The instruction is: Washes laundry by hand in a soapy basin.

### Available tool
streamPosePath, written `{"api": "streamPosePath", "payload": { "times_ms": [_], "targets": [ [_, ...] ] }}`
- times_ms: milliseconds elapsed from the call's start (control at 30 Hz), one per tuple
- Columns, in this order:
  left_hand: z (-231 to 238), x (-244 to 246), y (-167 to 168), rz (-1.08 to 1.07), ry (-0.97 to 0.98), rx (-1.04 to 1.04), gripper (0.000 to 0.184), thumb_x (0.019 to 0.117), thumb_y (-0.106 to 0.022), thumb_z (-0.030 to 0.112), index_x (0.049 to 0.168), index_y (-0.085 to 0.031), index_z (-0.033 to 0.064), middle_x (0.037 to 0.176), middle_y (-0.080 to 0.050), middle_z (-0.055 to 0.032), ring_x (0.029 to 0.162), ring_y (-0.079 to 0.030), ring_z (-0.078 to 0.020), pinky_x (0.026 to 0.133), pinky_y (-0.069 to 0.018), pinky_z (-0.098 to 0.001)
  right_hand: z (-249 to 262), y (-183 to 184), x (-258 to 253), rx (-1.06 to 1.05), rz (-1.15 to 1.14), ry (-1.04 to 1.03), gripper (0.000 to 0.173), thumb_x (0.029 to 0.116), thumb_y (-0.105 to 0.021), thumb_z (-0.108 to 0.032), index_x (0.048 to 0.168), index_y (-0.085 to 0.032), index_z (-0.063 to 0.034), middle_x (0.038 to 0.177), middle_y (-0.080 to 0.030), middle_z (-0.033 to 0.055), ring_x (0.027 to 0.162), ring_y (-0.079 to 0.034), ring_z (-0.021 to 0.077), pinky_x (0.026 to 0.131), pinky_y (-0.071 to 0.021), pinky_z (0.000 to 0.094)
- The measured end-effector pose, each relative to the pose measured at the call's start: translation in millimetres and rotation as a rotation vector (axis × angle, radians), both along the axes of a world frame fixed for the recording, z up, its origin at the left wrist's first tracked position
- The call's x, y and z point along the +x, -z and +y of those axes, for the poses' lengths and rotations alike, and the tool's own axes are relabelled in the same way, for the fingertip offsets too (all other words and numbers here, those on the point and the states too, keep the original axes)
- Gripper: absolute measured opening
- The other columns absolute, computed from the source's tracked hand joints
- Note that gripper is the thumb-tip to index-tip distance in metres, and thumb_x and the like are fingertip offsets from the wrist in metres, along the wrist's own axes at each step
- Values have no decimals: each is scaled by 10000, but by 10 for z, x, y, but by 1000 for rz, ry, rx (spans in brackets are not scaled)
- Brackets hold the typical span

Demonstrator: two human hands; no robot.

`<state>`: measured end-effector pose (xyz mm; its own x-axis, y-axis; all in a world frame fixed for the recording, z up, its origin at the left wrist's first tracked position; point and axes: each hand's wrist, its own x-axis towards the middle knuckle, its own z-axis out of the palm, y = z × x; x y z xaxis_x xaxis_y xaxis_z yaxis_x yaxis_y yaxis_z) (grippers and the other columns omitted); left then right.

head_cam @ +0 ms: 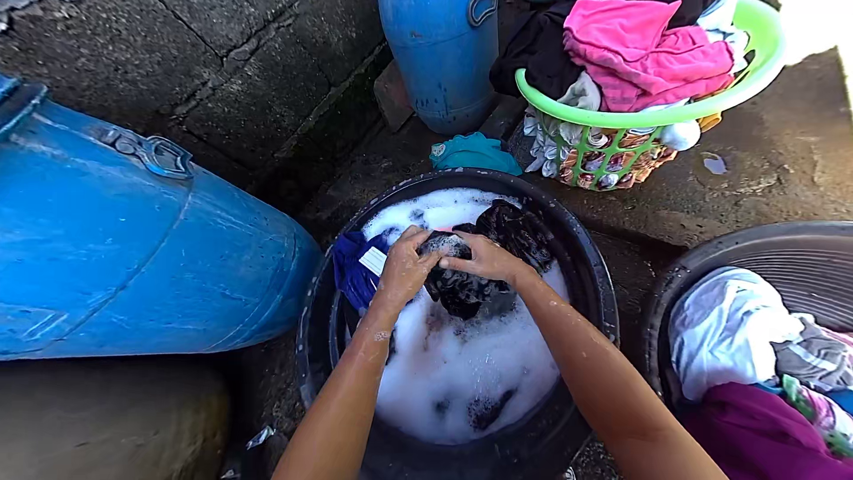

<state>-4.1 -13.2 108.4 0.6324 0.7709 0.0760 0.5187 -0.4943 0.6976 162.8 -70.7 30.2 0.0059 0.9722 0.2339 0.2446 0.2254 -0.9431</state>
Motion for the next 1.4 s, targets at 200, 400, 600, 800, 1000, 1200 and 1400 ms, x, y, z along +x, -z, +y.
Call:
{"api": "streamPosePath", "payload": {
  "times_ms": [200, 400, 600, 800, 1000, 1200, 1400],
  "targets": [
    [-40, 15, 433, -153, -124, -199, 236, 990, -623, 80, 1141, -639, -101, 1000, -701, -177, 915, -676, -184, 880, -550, -372, -115, -114, 90, 6, 501, 131, 211, 988, -604, -45, 1183, -625, 33, 995, -694, 28, 869, -636, 9, 824, -544, 223],
    [42, 18, 402, -543, -190, -528, 135, 1043, -474, 50, 1053, -607, 25, 893, -676, 7, 835, -663, -68, 850, -567, -290, -125, -25, 383, -252, 136, 436, 277, 1066, -536, -256, 1171, -634, -18, 965, -643, 124, 861, -606, 199, 770, -505, 388],
    [326, -5, 1033, 366, -127, -311, 368, 1070, -464, 108, 1391, -549, -50, 1327, -621, -270, 1230, -621, -361, 1085, -460, -481, 118, 324, 199, -113, -543, 344, 272, 995, -581, -40, 1242, -687, 1, 1281, -646, 238, 1267, -568, 422, 1059, -458, 552],
    [245, 46, 1362, 189, -385, -416, 396, 1085, -495, 187, 1362, -553, -90, 1350, -597, -289, 1285, -574, -360, 1117, -417, -470, 203, 323, -39, -444, -642, -4, 397, 1110, -396, -202, 1448, -552, -65, 1383, -607, 218, 1304, -570, 382, 1112, -409, 539],
    [88, 157, 1043, 193, -209, -221, 319, 1056, -543, 172, 1240, -648, -67, 1206, -678, -247, 1156, -650, -323, 1054, -468, -455, 204, 300, 5, -427, -664, 51, 451, 1090, -440, -154, 1540, -462, -175, 1389, -587, 221, 1231, -601, 419, 1040, -451, 564],
    [57, 1, 707, -34, 0, -164, 265, 1039, -583, 170, 1116, -690, -60, 988, -712, -160, 908, -658, -179, 887, -516, -356, 195, 363, 248, -46, -338, -114, 219, 935, -692, -101, 1082, -729, 57, 1370, -629, 176, 1432, -417, 385, 1190, -300, 531],
    [-22, -154, 565, -140, 151, -304, 283, 998, -633, 158, 1143, -665, -83, 994, -706, -126, 877, -640, -79, 859, -520, -277, -24, 129, 522, -8, -178, 26, 196, 933, -714, -160, 961, -727, 33, 960, -701, 110, 918, -634, 128, 885, -508, 349]
  ]
}}
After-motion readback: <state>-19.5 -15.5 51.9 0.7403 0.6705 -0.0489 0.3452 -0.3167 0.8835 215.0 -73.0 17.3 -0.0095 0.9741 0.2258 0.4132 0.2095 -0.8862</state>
